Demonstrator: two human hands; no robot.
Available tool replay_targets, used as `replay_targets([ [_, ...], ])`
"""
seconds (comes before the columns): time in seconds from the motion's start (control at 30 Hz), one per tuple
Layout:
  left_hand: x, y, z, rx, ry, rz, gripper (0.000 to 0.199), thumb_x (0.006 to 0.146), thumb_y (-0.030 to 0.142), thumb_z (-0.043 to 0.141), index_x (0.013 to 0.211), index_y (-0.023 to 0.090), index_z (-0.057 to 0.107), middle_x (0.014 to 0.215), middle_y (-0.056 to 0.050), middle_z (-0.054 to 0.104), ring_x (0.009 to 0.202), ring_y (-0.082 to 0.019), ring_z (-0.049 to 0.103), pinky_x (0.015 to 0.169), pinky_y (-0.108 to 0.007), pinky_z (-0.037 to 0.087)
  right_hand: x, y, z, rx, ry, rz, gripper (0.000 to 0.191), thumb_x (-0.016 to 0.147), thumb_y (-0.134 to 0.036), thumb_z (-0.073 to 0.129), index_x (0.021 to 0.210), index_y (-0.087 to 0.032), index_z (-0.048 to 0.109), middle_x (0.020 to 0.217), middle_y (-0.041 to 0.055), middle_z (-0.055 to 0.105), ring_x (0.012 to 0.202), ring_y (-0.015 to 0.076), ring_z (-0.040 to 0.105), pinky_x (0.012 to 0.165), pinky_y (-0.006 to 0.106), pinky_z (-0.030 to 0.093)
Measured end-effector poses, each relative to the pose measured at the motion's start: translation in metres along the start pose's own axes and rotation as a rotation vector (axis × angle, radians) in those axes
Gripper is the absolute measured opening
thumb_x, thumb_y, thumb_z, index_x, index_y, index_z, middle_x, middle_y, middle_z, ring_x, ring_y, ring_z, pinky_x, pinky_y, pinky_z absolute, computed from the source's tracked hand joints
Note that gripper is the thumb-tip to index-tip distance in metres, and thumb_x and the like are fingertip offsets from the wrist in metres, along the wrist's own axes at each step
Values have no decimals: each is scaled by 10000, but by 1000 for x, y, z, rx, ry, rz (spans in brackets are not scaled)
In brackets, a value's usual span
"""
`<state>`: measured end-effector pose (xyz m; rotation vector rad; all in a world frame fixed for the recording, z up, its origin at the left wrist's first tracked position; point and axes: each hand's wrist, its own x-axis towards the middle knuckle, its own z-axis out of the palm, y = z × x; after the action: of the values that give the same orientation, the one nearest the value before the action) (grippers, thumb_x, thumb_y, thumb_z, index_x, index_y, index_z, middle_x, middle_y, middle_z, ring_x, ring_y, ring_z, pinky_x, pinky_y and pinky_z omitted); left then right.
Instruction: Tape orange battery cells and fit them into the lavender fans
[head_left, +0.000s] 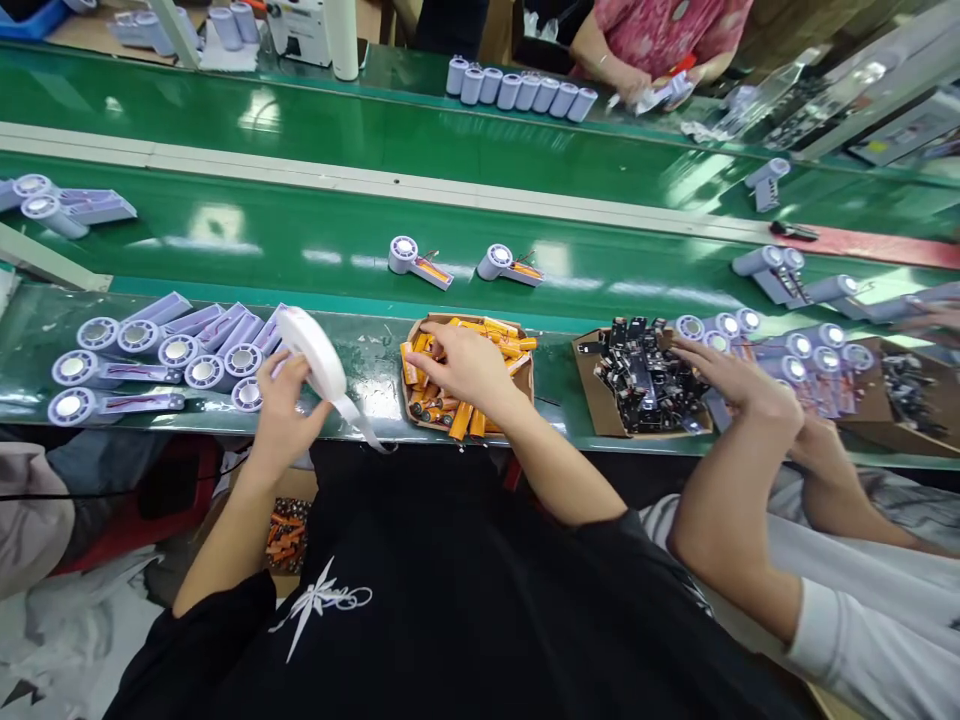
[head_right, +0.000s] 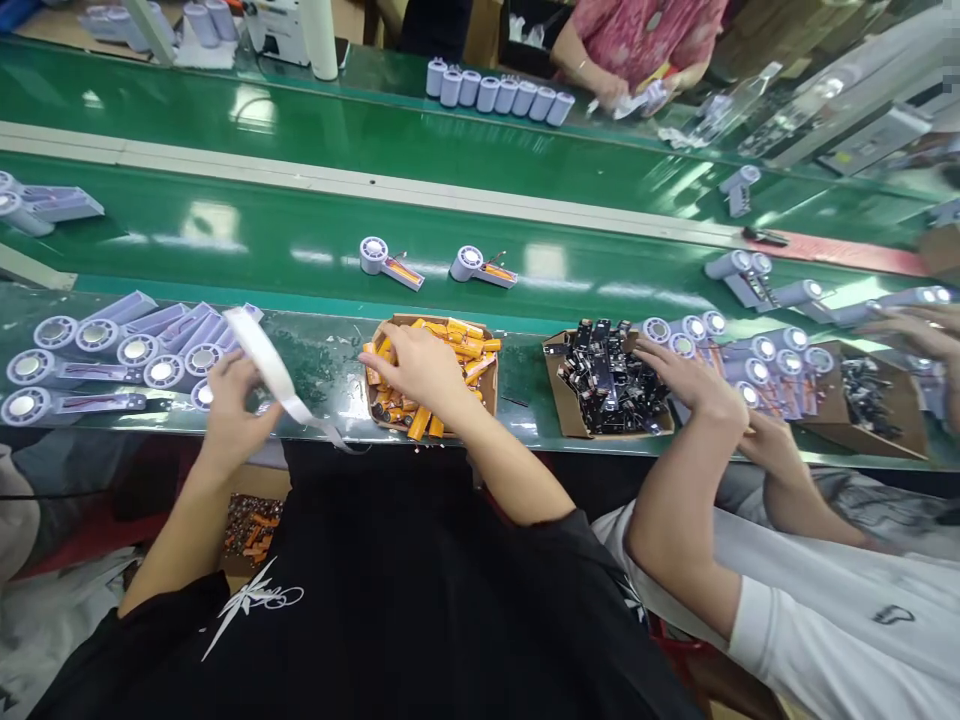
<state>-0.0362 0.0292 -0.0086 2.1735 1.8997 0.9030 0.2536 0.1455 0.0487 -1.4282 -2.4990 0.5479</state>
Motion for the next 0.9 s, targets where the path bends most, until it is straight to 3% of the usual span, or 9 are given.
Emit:
replay_targets([
  [0.1,2,7,19,16,12,58,476,953,287,694,1421,292,610,1353,-121,727,1406,-399,516,1216,-662,437,28,-2,7,-175,-104,-9,523,1061,-589,657,1205,-105,793,1237,241,803,1239,397,711,994,452,547],
  [0.2,-1,15,26,38,-6,61,399,947,299,710,1346,295,703,1312,-108,772,1316,-397,541,1160,-632,435,32,3,4,47,-104,-100,300,1010,-463,759,1030,-165,794,1148,156,839,1161,328,750,1006,427,568],
  [0.33,-6,23,19,104,-3,58,391,938,271,722,1326,305,757,1285,-89,799,1159,-367,585,1070,-587,428,10,9,-9,794,265,-25,373,931,-544,805,1091,-247,647,1079,48,861,985,218,822,901,355,645],
  [0.4,-6,28,16,134,3,92,379,959,245,704,1329,303,761,1278,-76,808,1095,-338,600,1023,-549,426,-3,2,-6,1042,471,25,461,907,-613,814,1125,-282,578,1182,59,858,1061,213,833,935,363,666],
  [0.47,-5,34,14,162,8,137,391,979,212,679,1355,293,753,1282,-68,812,1051,-310,606,987,-514,421,-15,-11,7,1167,559,55,495,876,-629,849,1084,-298,546,1244,72,848,1154,226,827,989,384,672],
  [0.57,-1,43,13,218,17,176,403,993,203,672,1386,255,746,1292,-74,813,994,-288,582,944,-485,409,-26,-29,36,1244,450,68,521,802,-592,932,977,-281,552,1284,102,837,1267,271,798,1103,429,647],
  [0.67,1,46,9,269,31,194,421,997,194,669,1408,241,743,1297,-81,815,981,-290,551,936,-485,400,-30,-29,49,1264,303,91,511,779,-558,957,1052,-259,646,1336,115,821,1294,285,786,1192,470,602],
  [0.77,6,44,0,304,27,242,491,1001,144,645,1466,286,714,1331,-56,809,984,-284,533,954,-496,389,-26,-14,32,1262,134,104,638,728,-526,990,1232,-252,710,1316,90,831,1284,299,786,1163,493,628],
  [0.9,21,44,-20,329,15,371,589,1016,100,618,1527,388,660,1358,13,802,1065,-288,522,1037,-504,371,-13,8,-18,1092,-181,14,438,739,-461,986,1049,-218,795,1090,47,868,1160,326,820,1076,491,667],
])
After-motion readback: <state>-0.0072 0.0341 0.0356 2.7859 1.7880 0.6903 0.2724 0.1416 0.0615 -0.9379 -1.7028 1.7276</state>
